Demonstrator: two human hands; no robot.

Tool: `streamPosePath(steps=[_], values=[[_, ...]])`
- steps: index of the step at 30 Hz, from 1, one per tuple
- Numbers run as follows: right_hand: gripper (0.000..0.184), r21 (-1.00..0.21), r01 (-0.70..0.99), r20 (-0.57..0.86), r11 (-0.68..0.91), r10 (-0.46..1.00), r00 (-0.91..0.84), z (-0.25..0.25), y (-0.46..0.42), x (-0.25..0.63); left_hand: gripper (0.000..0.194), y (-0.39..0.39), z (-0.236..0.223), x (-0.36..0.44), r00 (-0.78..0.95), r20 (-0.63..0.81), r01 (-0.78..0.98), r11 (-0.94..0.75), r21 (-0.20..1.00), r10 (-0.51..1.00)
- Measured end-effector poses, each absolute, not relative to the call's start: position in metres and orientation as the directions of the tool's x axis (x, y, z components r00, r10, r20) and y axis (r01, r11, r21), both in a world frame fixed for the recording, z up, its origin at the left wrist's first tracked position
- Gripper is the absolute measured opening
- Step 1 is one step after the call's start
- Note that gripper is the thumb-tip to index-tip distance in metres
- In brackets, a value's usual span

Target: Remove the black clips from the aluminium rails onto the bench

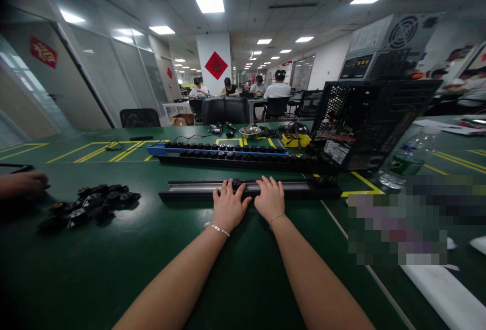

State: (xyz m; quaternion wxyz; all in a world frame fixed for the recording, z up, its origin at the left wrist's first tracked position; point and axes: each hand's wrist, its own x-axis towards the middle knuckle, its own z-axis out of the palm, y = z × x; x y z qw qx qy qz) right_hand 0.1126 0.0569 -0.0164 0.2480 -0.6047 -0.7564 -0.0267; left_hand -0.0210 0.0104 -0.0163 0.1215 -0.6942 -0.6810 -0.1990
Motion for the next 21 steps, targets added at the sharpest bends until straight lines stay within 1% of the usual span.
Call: streamPosePath(steps=[9,16,21], values=[[0.047,-0.241,0.935,0.414,0.260,0.899,-0.143,-0.016,0.055,0.111,0.054,0.009,-0.012,-0.034,-0.043,0.410,0.996,0.007,0.090,0.911],[0.045,-0.234,0.937,0.412,0.259,0.900,-0.145,-0.015,0.055,0.111,0.053,0.007,-0.012,-0.045,-0.054,0.395,0.996,0.020,0.090,0.917],[0.044,-0.226,0.939,0.413,0.261,0.898,-0.151,-0.017,0.057,0.111,0.052,0.006,-0.012,-0.057,-0.066,0.392,0.997,0.042,0.069,0.917]])
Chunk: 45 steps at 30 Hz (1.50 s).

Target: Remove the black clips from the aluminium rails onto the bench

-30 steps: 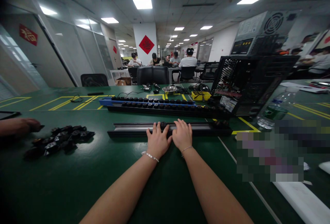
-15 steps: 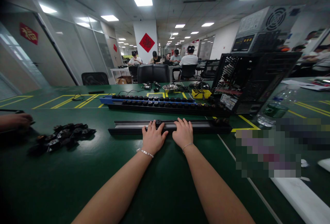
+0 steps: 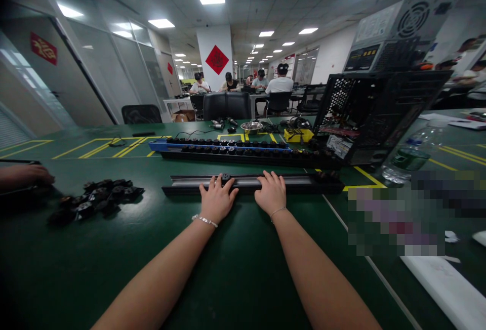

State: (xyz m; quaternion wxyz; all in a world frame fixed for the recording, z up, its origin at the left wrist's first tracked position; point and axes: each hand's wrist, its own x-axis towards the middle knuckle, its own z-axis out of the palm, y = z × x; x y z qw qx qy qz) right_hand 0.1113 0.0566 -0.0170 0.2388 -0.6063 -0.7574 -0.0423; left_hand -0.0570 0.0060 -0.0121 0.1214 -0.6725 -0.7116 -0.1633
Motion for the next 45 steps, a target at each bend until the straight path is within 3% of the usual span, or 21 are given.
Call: streamPosePath(steps=[45], values=[[0.040,-0.224,0.938,0.402,0.266,0.902,-0.159,-0.016,0.056,0.112,0.051,-0.008,-0.006,-0.140,-0.150,0.370,0.987,0.163,-0.003,0.917]])
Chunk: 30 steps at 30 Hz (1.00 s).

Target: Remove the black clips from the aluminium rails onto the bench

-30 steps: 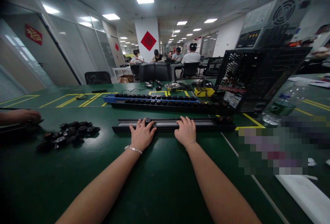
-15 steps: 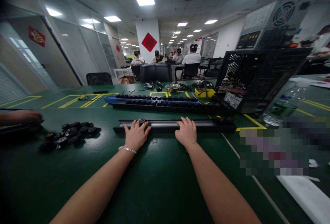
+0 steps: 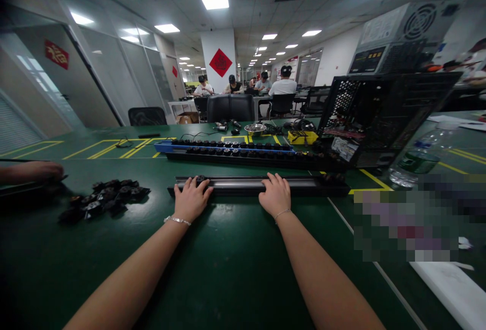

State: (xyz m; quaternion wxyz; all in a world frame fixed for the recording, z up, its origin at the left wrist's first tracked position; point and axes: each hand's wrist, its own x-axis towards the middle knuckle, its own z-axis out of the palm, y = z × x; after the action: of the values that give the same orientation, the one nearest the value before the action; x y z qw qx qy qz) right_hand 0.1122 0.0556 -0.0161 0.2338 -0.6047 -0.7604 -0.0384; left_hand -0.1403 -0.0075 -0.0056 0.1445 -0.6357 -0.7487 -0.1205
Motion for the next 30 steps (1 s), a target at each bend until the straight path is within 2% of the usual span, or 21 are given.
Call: streamPosePath(steps=[10,23,30], values=[[0.039,-0.227,0.935,0.407,0.272,0.899,-0.162,-0.017,0.056,0.113,0.050,-0.012,-0.001,-0.155,-0.205,0.331,0.978,0.207,0.029,0.921],[0.038,-0.225,0.935,0.428,0.274,0.890,-0.158,-0.018,0.057,0.113,0.052,-0.013,-0.005,-0.182,-0.192,0.372,0.978,0.206,0.001,0.908],[0.038,-0.220,0.936,0.426,0.276,0.890,-0.163,-0.019,0.058,0.113,0.049,-0.013,-0.002,-0.192,-0.221,0.334,0.975,0.216,0.052,0.916]])
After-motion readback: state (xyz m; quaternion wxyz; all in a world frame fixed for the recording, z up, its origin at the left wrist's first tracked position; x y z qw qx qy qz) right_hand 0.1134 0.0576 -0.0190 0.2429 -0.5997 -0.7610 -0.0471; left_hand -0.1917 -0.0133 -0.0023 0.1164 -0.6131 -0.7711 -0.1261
